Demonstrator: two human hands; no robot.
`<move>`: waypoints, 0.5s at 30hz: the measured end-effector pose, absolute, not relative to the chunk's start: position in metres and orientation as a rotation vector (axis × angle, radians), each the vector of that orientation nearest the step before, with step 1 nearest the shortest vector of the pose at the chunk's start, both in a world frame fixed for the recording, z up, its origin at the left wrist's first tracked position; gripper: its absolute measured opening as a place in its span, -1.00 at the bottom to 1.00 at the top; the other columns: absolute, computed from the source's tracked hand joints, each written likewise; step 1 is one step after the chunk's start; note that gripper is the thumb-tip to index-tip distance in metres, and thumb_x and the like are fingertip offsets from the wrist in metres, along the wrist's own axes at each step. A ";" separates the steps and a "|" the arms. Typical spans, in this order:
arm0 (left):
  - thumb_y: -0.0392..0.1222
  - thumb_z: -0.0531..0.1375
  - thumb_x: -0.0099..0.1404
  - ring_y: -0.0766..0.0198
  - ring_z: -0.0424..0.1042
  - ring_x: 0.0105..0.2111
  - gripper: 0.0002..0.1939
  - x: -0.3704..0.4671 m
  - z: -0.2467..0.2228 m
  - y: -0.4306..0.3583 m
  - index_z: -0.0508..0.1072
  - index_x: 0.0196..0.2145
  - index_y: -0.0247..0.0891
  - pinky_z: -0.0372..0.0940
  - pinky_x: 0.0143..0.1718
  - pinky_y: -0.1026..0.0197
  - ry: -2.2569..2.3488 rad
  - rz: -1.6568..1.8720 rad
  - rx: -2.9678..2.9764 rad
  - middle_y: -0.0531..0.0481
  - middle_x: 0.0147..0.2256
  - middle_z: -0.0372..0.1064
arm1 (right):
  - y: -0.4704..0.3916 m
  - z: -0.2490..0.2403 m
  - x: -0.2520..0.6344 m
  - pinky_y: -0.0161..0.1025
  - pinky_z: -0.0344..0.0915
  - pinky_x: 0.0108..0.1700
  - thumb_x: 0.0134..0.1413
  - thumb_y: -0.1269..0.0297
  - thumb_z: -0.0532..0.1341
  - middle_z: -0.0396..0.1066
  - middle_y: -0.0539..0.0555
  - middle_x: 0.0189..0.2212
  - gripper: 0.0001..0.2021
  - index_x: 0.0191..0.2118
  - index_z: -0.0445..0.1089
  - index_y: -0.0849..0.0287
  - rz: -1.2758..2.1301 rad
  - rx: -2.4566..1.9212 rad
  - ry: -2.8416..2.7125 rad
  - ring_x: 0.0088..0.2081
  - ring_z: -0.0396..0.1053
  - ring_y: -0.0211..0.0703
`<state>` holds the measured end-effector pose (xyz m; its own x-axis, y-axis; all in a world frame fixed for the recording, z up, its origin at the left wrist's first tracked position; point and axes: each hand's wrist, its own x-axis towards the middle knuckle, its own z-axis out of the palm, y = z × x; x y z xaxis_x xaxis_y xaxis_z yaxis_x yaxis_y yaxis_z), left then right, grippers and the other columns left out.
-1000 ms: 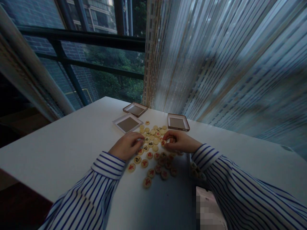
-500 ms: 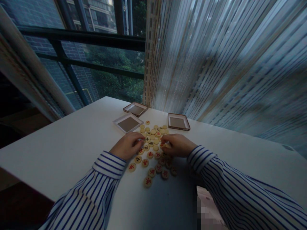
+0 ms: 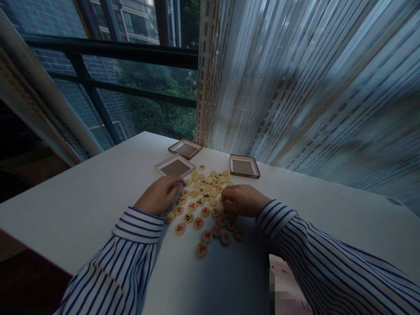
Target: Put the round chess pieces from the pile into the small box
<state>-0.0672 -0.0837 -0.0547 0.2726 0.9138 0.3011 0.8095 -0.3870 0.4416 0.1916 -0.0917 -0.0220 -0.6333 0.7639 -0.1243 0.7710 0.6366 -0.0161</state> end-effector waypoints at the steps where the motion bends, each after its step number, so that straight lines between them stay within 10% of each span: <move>1: -0.19 -0.04 0.19 0.13 0.43 -0.18 -0.64 -0.070 -0.054 -0.084 0.47 -0.19 -0.28 0.30 -0.10 0.11 1.632 0.766 2.325 -0.13 -0.18 0.48 | -0.092 -0.022 0.192 -0.32 0.12 -0.36 0.10 0.24 0.04 0.46 0.08 -0.27 -0.80 -0.29 0.38 0.13 -0.102 1.288 2.745 -0.30 0.39 -0.17; 15: -0.09 0.08 0.13 0.20 0.46 -0.36 -0.74 -0.093 -0.051 -0.095 0.51 -0.33 -0.22 0.35 -0.32 0.22 1.711 0.731 2.146 -0.04 -0.35 0.52 | -0.097 -0.020 0.197 -0.32 0.13 -0.36 0.13 0.25 0.02 0.42 0.09 -0.25 -0.79 -0.25 0.38 0.15 -0.114 1.292 2.804 -0.32 0.38 -0.20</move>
